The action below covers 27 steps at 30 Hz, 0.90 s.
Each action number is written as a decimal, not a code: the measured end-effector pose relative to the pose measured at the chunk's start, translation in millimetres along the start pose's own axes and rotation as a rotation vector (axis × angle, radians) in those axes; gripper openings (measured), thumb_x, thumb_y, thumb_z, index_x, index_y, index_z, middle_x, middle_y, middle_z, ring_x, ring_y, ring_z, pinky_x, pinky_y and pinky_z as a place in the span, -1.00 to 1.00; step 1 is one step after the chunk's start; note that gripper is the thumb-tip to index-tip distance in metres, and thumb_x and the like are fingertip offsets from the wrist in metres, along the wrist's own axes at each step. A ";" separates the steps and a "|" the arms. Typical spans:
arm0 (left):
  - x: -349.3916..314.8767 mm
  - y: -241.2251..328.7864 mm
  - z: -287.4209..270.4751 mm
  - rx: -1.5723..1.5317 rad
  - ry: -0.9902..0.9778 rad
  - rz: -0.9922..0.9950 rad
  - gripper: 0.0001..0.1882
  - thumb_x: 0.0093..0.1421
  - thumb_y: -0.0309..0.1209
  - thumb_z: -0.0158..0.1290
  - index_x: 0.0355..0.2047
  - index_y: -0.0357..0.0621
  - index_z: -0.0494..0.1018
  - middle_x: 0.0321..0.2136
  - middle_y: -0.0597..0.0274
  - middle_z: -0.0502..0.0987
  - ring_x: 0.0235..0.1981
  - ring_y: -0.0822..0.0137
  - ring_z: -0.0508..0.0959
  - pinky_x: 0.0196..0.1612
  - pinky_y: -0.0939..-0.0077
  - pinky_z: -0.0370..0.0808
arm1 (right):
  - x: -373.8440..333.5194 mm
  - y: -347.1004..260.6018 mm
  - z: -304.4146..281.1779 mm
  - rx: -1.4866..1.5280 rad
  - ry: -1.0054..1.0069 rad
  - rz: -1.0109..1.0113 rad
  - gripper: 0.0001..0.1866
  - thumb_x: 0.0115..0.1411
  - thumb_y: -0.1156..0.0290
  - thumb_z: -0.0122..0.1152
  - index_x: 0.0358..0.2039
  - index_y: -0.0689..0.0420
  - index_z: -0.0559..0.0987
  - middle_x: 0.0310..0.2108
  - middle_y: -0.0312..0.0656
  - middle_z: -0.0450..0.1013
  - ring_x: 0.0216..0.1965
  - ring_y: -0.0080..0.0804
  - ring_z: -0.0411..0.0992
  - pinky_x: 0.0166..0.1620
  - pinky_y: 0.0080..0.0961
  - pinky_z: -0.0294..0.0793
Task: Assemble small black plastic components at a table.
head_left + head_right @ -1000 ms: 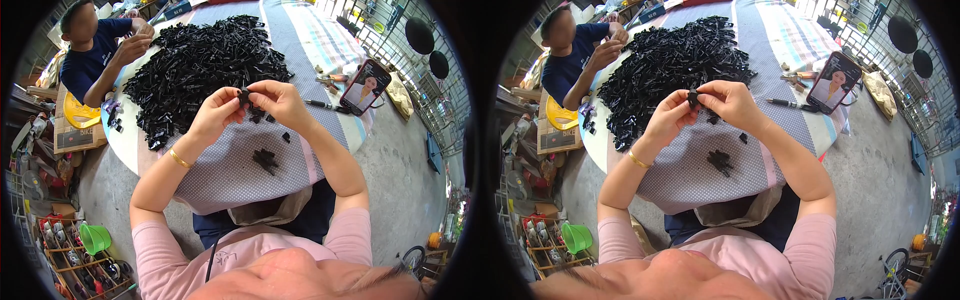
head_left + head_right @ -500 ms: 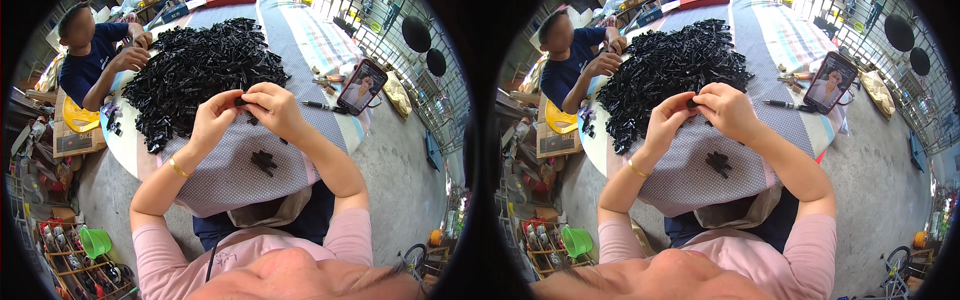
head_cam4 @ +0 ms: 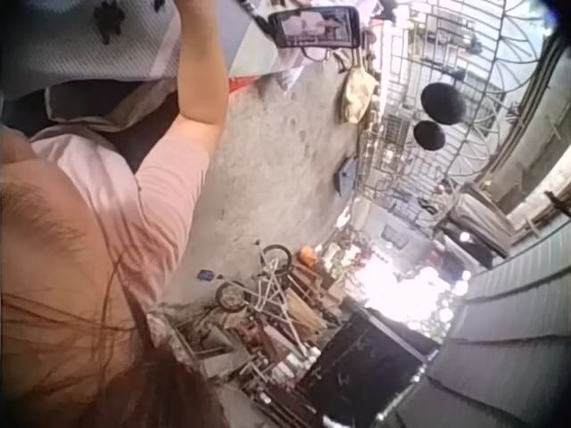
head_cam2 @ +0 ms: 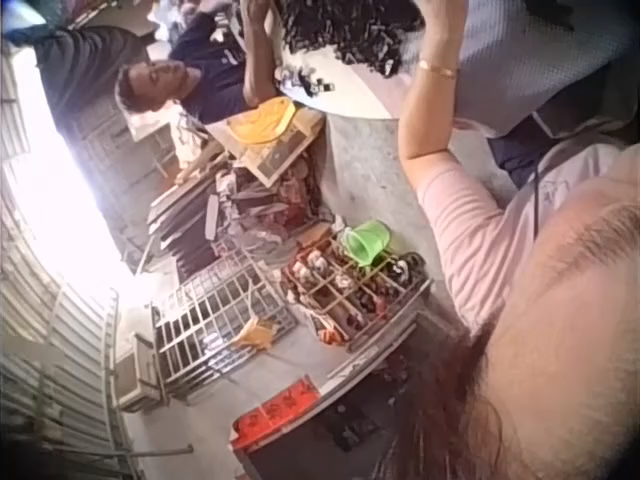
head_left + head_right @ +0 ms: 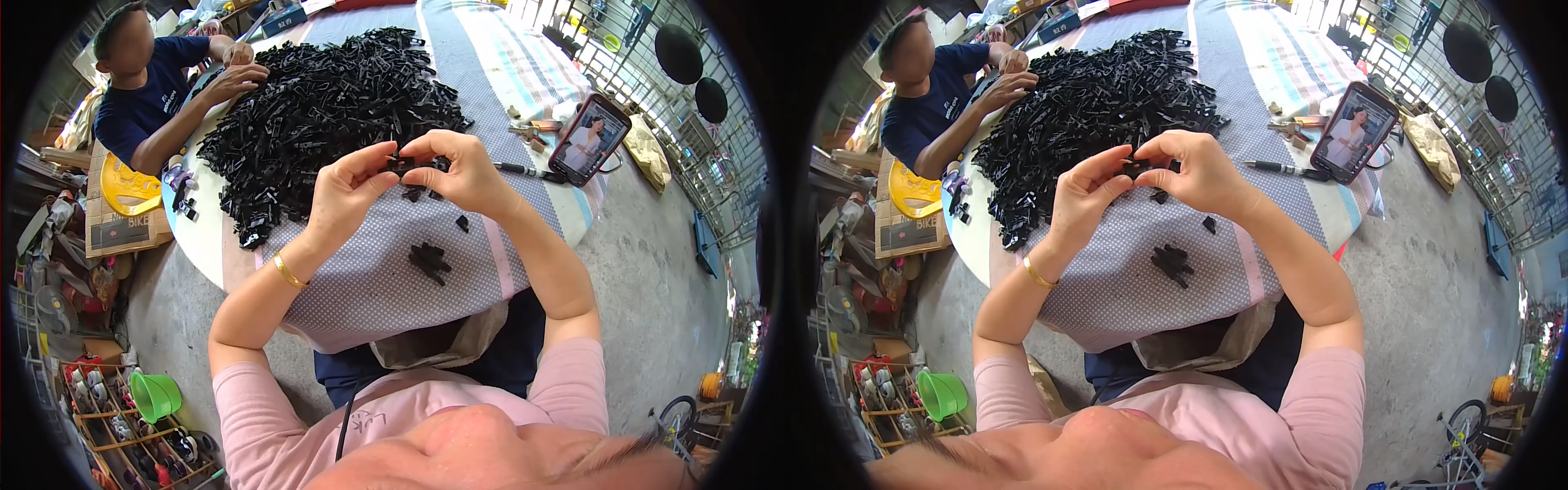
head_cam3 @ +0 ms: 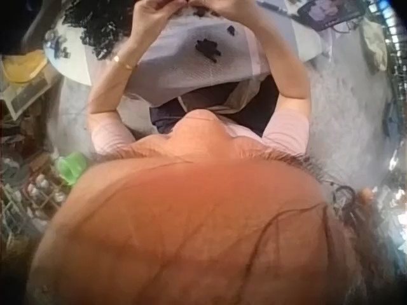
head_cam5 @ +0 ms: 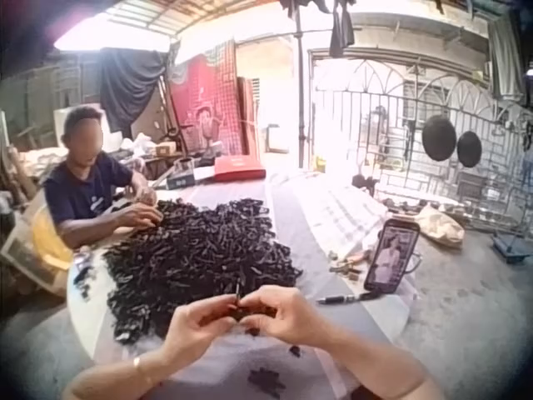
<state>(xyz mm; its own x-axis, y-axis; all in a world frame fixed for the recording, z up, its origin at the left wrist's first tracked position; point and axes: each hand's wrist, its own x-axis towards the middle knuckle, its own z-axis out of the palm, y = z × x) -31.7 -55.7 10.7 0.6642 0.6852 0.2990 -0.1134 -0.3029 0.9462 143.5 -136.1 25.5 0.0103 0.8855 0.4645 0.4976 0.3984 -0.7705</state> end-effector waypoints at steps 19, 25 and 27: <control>5.5 -6.7 18.5 0.636 -0.190 0.273 -0.79 0.02 -0.57 0.07 -0.28 -0.25 0.48 -0.43 0.12 0.43 -0.46 0.18 0.49 -0.37 0.43 0.45 | 1.2 43.7 -16.3 -0.708 -0.090 0.018 -0.67 -0.09 0.24 0.29 -0.31 0.13 0.56 -0.42 -0.19 0.48 -0.30 -0.24 0.44 -0.23 -0.40 0.43; 20.1 -11.6 27.9 0.929 -0.311 0.297 -0.90 0.01 -0.55 0.05 -0.41 -0.28 0.45 -0.37 0.10 0.40 -0.38 0.08 0.48 -0.31 0.32 0.45 | 6.2 35.4 -17.1 -0.649 0.044 0.141 -0.73 -0.09 0.33 0.26 -0.33 0.12 0.54 -0.45 -0.17 0.49 -0.36 -0.26 0.47 -0.29 -0.40 0.44; 21.2 -10.8 28.1 0.908 -0.325 0.287 -0.92 0.01 -0.55 0.04 -0.44 -0.29 0.43 -0.36 0.09 0.40 -0.38 0.09 0.48 -0.31 0.33 0.45 | 7.4 36.6 -26.8 -0.649 0.048 0.212 -0.82 -0.08 0.32 0.24 -0.43 0.08 0.54 -0.46 -0.24 0.50 -0.34 -0.26 0.46 -0.28 -0.37 0.44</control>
<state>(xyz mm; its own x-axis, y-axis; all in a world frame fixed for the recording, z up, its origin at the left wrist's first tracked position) 4.3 -56.5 3.3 0.8848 0.3340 0.3248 0.2155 -0.9115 0.3502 185.0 -121.3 12.4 0.1956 0.9111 0.3629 0.8996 -0.0194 -0.4362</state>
